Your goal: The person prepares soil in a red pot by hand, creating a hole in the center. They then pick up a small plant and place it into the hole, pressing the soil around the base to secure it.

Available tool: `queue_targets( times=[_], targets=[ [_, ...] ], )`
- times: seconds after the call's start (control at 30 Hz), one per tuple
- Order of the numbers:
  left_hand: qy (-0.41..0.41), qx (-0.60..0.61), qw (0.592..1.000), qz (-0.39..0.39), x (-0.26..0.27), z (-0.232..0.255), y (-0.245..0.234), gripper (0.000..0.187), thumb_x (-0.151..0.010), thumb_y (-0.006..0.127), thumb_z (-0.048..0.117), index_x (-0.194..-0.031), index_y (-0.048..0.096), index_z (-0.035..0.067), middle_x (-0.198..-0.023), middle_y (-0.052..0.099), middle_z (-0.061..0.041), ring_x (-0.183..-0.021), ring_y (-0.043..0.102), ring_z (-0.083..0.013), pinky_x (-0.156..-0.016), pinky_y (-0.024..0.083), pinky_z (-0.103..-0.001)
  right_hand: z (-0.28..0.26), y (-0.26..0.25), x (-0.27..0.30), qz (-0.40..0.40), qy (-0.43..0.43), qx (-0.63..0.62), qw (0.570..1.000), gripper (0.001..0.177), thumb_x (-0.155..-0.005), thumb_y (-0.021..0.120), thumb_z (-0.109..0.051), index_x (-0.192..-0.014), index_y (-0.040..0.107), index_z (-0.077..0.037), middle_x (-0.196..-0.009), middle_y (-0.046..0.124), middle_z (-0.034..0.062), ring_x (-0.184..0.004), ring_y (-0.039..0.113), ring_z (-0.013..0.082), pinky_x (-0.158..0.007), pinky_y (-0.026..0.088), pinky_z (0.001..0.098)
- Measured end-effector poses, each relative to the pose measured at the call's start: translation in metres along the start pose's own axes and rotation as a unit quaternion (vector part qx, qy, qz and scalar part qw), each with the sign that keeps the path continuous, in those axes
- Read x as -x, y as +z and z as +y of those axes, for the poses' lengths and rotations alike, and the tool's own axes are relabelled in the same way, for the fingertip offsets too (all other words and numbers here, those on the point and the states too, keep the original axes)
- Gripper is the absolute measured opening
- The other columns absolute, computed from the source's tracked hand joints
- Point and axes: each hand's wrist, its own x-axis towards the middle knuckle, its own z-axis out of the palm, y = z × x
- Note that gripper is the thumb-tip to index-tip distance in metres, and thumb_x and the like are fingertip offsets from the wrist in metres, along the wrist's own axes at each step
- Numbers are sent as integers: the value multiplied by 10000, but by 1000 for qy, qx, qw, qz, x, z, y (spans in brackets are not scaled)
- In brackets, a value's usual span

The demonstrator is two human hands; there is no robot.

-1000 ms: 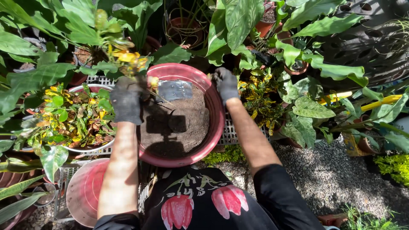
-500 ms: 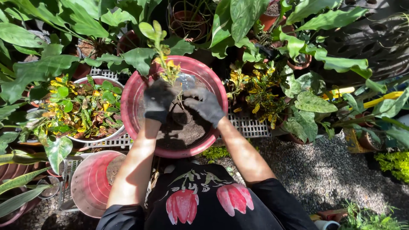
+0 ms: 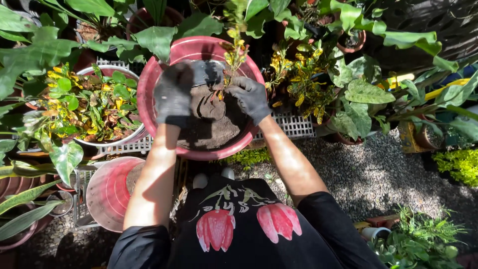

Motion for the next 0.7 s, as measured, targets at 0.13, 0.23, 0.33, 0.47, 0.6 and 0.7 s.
queue_targets(
  times=[0.13,0.23,0.33,0.47,0.6,0.7],
  targets=[
    [-172,-143,974,-31,-13,-136,37,391,-1030,553,415,-1179,682,78,-1029,724,-182,-884,725,-315,-786,580,-418,23,-1,2,16,49,41,998,182,-889,702,8,-1071,702,-3,-942,783,66,-839,760,126,-733,600,216],
    [-194,-285,930,-128,-27,-232,80,568,-1001,615,563,-1164,705,26,-1144,715,-242,-1021,716,-344,-913,572,-443,40,2,3,-29,40,101,994,37,-948,740,1,-956,738,36,-872,718,25,-755,640,62,-654,518,197],
    [-210,-320,895,-227,-18,-242,95,740,-892,719,675,-1245,612,33,-1279,600,-269,-1159,620,-378,-991,506,-466,37,10,8,-40,7,146,988,84,-969,779,-20,-913,728,17,-817,636,-19,-716,561,33,-596,449,196],
    [-97,-263,911,-301,-10,-206,92,1033,-747,811,570,-1539,260,201,-1546,304,-225,-1357,429,-410,-1094,412,-472,57,1,-2,-31,47,171,984,53,-895,773,-38,-903,728,-12,-802,675,-53,-700,584,18,-595,476,192],
    [-32,-268,883,-385,-14,-202,89,1206,-687,822,457,-1618,81,265,-1625,185,-172,-1391,439,-388,-1136,422,-445,47,5,3,20,66,169,983,57,-885,785,-16,-878,731,2,-794,644,-52,-717,541,27,-599,461,210],
    [107,-290,873,-377,-32,-262,111,941,-728,821,487,-1525,411,200,-1527,504,-147,-1380,544,-345,-1196,463,-401,32,12,10,-42,-41,297,953,75,-870,766,5,-889,693,9,-841,659,-41,-769,579,34,-679,514,210]
  ],
)
